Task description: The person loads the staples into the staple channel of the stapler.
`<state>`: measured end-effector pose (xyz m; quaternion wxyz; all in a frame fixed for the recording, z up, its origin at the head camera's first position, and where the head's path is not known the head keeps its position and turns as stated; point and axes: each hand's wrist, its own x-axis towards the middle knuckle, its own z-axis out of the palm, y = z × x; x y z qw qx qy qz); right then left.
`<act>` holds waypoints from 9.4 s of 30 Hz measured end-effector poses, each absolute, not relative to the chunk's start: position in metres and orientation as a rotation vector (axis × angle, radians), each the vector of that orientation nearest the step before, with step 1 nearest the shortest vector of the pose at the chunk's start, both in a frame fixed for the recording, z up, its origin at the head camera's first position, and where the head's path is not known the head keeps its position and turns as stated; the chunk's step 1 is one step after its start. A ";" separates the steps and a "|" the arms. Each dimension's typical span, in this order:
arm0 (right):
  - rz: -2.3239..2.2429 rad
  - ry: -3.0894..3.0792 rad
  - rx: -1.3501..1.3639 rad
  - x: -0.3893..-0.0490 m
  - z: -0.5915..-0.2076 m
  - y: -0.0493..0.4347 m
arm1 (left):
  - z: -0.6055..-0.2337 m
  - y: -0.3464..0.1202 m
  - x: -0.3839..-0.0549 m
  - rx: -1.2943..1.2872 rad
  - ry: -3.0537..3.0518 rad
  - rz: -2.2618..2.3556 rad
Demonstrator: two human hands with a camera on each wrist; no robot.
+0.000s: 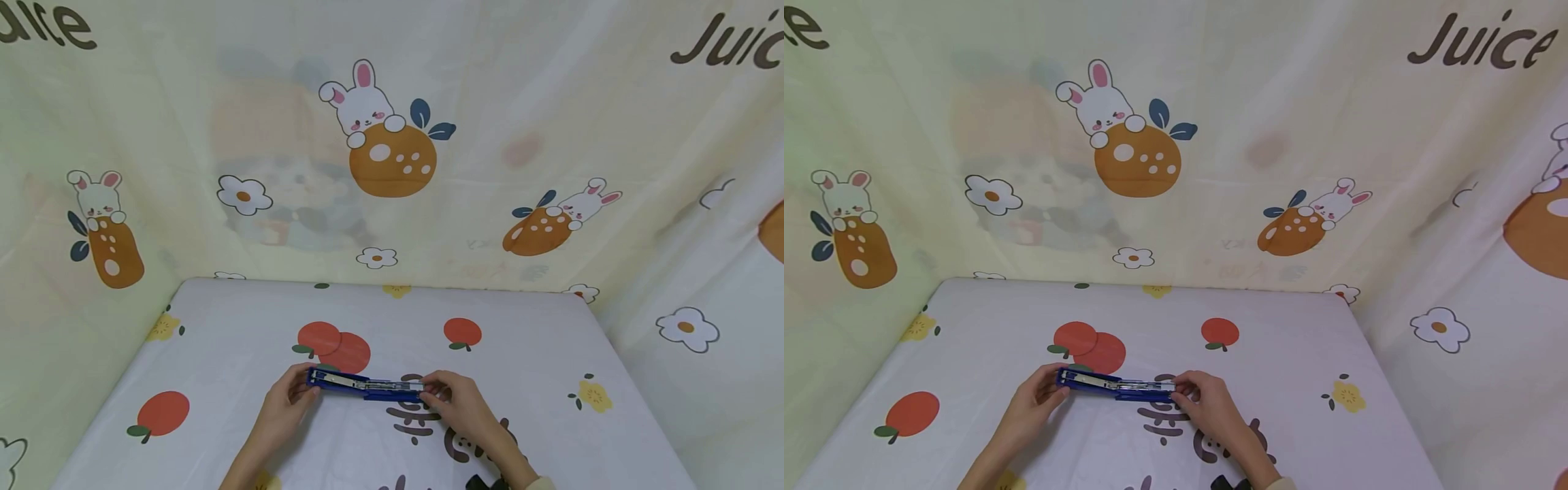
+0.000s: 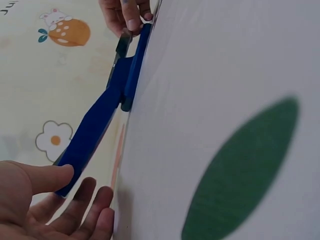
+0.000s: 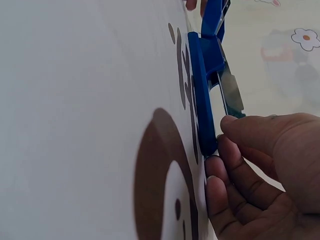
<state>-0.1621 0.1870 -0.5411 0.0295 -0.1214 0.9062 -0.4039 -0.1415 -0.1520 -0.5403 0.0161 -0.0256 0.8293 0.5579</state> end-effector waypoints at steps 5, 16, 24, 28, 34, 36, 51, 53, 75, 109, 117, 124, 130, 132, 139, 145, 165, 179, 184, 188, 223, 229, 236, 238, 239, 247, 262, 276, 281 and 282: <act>-1.244 2.789 -0.376 -0.163 -0.541 0.188 | -0.539 -0.151 -0.142 -0.086 2.577 1.737; -1.246 2.782 -0.349 -0.163 -0.541 0.188 | -0.537 -0.151 -0.143 -0.077 2.532 1.786; -1.256 2.767 -0.356 -0.163 -0.539 0.188 | -0.533 -0.150 -0.142 -0.081 2.533 1.770; -1.248 2.764 -0.353 -0.163 -0.538 0.188 | -0.531 -0.150 -0.142 -0.076 2.536 1.765; -1.249 2.757 -0.348 -0.164 -0.539 0.189 | -0.528 -0.148 -0.142 -0.059 2.541 1.777; -1.252 2.752 -0.348 -0.164 -0.539 0.189 | -0.527 -0.147 -0.142 -0.056 2.540 1.781; -1.266 2.740 -0.364 -0.165 -0.542 0.191 | -0.517 -0.139 -0.140 -0.020 2.483 1.862; -1.259 2.742 -0.357 -0.165 -0.542 0.191 | -0.516 -0.138 -0.141 -0.017 2.482 1.861; -1.271 2.737 -0.357 -0.163 -0.539 0.190 | -0.507 -0.132 -0.141 0.105 2.535 1.823; -1.269 2.742 -0.396 -0.166 -0.542 0.189 | -0.495 -0.119 -0.149 0.247 2.483 1.783; -1.268 2.750 -0.385 -0.165 -0.543 0.189 | -0.493 -0.116 -0.149 0.283 2.450 1.811; -1.288 2.746 -0.396 -0.165 -0.543 0.191 | -0.492 -0.114 -0.151 0.279 2.453 1.808; -1.295 2.744 -0.393 -0.166 -0.543 0.191 | -0.491 -0.110 -0.151 0.273 2.475 1.794; -1.294 2.743 -0.391 -0.167 -0.543 0.191 | -0.491 -0.108 -0.152 0.275 2.485 1.785; -1.286 2.744 -0.400 -0.167 -0.543 0.192 | -0.492 -0.103 -0.153 0.272 2.513 1.760; -1.294 2.738 -0.405 -0.167 -0.543 0.192 | -0.492 -0.099 -0.153 0.259 2.525 1.752; -1.299 2.725 -0.399 -0.168 -0.543 0.193 | -0.493 -0.091 -0.156 0.320 2.514 1.731; -1.289 2.745 -0.390 -0.166 -0.541 0.191 | -0.494 -0.086 -0.154 0.367 2.543 1.725; -1.289 2.743 -0.390 -0.167 -0.542 0.191 | -0.494 -0.084 -0.155 0.368 2.561 1.703; -1.284 2.743 -0.388 -0.167 -0.543 0.191 | -0.494 -0.082 -0.155 0.370 2.571 1.677; -1.267 2.747 -0.366 -0.167 -0.544 0.190 | -0.492 -0.074 -0.154 0.409 2.672 1.517; -1.265 2.750 -0.368 -0.167 -0.544 0.190 | -0.492 -0.073 -0.155 0.409 2.679 1.508; -1.263 2.745 -0.360 -0.167 -0.544 0.190 | -0.491 -0.071 -0.156 0.447 2.696 1.507; -1.262 2.745 -0.359 -0.167 -0.544 0.191 | -0.490 -0.070 -0.156 0.446 2.693 1.511; -1.260 2.744 -0.357 -0.167 -0.544 0.191 | -0.490 -0.069 -0.156 0.443 2.694 1.509; -1.252 2.744 -0.352 -0.167 -0.543 0.191 | -0.490 -0.065 -0.155 0.430 2.707 1.509; -1.273 2.747 -0.368 -0.168 -0.545 0.192 | -0.492 -0.062 -0.156 0.418 2.727 1.497; -1.278 2.753 -0.393 -0.167 -0.545 0.192 | -0.492 -0.060 -0.156 0.432 2.746 1.459; -1.278 2.753 -0.387 -0.167 -0.546 0.192 | -0.492 -0.058 -0.156 0.441 2.778 1.425; -1.277 2.752 -0.385 -0.167 -0.546 0.192 | -0.492 -0.058 -0.155 0.431 2.780 1.422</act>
